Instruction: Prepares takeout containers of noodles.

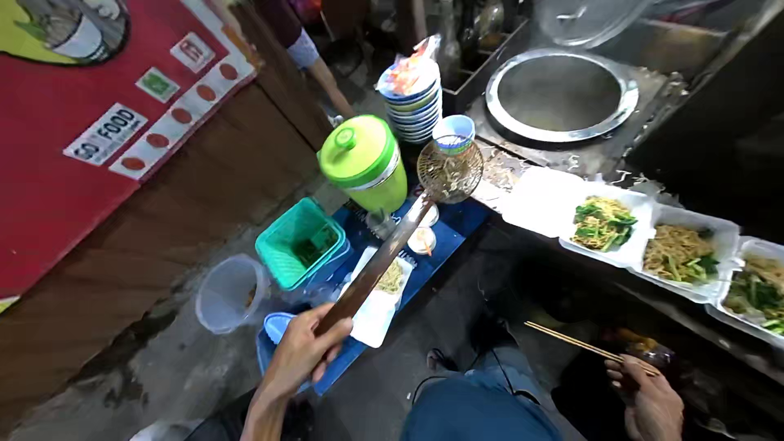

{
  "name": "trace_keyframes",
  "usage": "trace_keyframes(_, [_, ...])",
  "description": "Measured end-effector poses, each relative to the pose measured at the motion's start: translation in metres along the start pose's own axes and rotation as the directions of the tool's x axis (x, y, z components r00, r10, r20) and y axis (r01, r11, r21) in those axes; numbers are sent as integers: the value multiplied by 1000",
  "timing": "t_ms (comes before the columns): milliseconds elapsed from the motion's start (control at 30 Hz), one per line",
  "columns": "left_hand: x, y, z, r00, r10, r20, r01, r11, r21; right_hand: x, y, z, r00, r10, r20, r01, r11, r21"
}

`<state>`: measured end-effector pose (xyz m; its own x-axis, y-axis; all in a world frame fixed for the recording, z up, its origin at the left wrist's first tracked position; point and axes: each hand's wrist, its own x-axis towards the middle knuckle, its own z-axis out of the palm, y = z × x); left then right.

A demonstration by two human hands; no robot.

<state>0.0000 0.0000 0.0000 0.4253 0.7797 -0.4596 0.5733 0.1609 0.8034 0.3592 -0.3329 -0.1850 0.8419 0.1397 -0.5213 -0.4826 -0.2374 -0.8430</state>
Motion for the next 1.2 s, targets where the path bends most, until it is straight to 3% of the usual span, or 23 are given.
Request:
trace_keyframes(200, [-124, -81, -16, 959, 11, -284, 98, 926, 365, -27, 21, 30, 990, 4, 140, 4, 999, -54])
trace_keyframes(300, [-141, -123, 0, 919, 146, -367, 112, 795, 596, -41, 25, 43, 984, -13, 180, 29, 996, -87])
trace_keyframes(400, [-140, -173, 17, 866, 281, -413, 112, 696, 709, -49, 28, 49, 977, -11, 213, 31, 995, -94])
trace_keyframes(600, [-136, -226, 25, 805, 394, -443, 113, 632, 767, -59, 30, 45, 977, -8, 212, 26, 996, -81])
trace_keyframes(900, [-134, -248, 11, 786, 454, -419, 68, 610, 789, -64, 41, 27, 986, -35, 163, 47, 997, -68])
trace_keyframes(1100, [-138, -245, 2, 862, 243, -444, 50, 832, 553, -61, 40, 23, 991, -49, 125, 53, 998, -31])
trace_keyframes(1200, [-136, -250, -6, 868, 233, -439, 24, 863, 505, -60, 33, 27, 993, -48, 110, 52, 998, -30])
